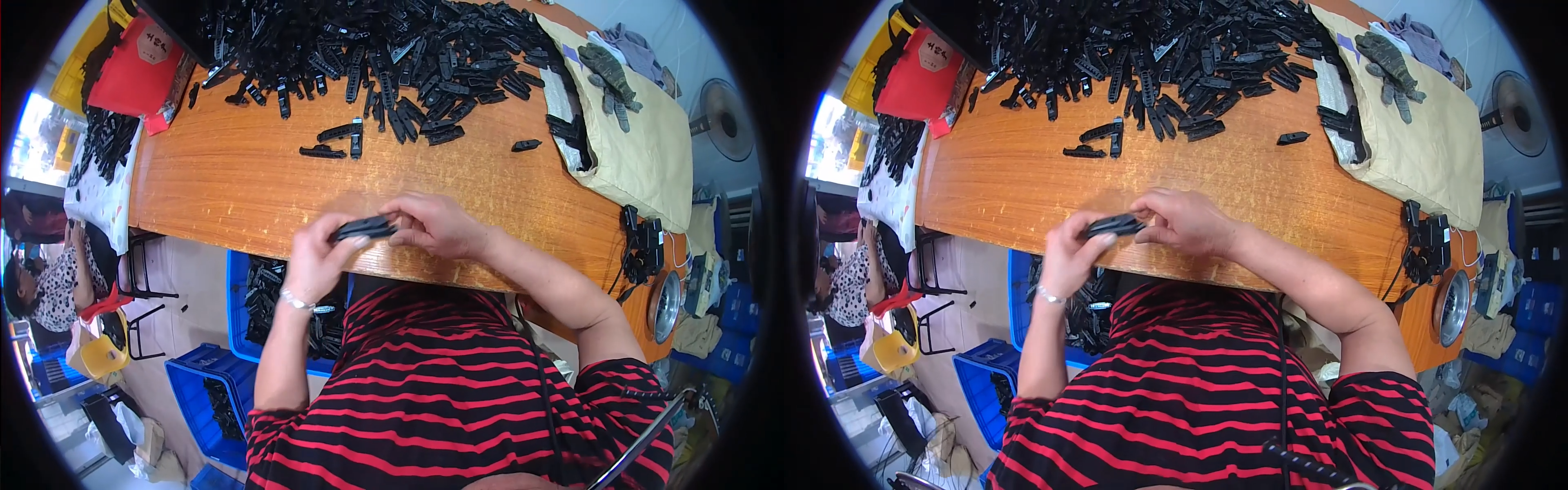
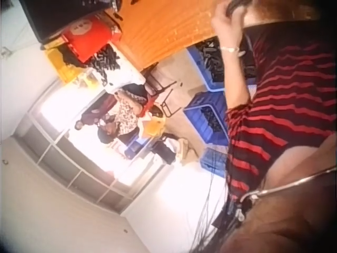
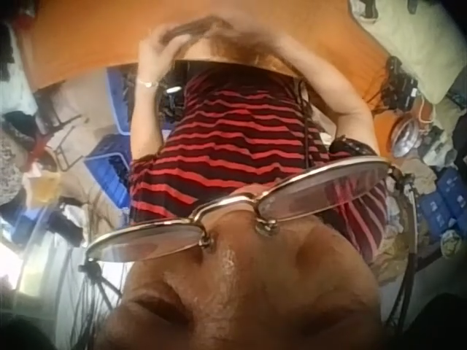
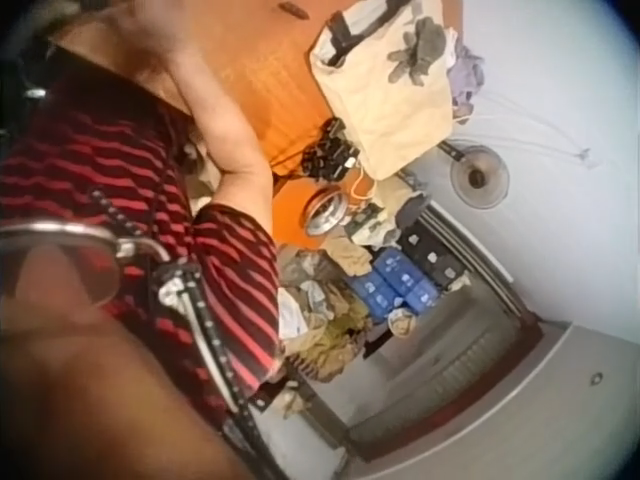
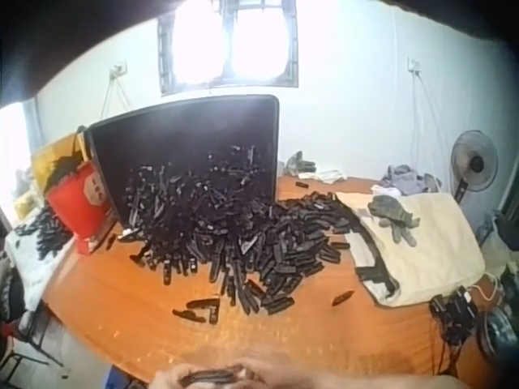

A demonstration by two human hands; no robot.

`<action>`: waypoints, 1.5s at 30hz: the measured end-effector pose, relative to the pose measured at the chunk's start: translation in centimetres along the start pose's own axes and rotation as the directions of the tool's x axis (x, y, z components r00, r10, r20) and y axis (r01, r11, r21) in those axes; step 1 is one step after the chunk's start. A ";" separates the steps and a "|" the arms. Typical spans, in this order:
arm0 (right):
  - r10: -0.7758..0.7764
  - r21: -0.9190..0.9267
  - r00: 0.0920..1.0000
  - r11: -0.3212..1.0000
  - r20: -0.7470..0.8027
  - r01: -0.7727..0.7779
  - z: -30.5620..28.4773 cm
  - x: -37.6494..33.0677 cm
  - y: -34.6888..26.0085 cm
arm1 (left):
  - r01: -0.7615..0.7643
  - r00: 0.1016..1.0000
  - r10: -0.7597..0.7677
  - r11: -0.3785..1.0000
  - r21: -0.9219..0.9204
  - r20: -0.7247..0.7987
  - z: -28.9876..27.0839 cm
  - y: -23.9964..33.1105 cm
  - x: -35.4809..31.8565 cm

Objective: Assembling small black plastic components and then putting a large pile of them into a paper bag.

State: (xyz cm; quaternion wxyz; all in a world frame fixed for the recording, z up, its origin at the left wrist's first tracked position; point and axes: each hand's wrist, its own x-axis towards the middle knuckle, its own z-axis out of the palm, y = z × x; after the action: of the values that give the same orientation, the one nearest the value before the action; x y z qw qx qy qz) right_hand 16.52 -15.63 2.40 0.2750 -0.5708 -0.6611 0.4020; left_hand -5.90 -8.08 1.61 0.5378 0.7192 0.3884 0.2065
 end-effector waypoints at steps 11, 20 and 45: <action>-0.286 -0.696 0.815 0.693 -0.503 -0.186 -6.7 1.7 8.4 | 0.118 0.958 -0.025 0.942 0.313 -0.286 -9.2 -1.6 -1.4; -0.217 -0.587 0.882 0.806 -0.417 -0.079 -1.5 0.9 4.9 | -0.247 0.832 0.543 0.545 0.801 -0.112 -2.8 -2.7 10.4; 0.357 0.524 0.902 0.831 -0.243 -0.188 -2.9 2.8 1.6 | 0.002 0.993 -0.070 0.813 -0.582 -0.095 3.6 1.6 9.2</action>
State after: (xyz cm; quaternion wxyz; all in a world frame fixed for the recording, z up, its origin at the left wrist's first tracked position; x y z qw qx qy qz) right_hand 19.25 -12.24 2.31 0.4556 -0.6314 -0.3926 0.4894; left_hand 2.81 -3.26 0.75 0.7129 0.5005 0.3497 0.3450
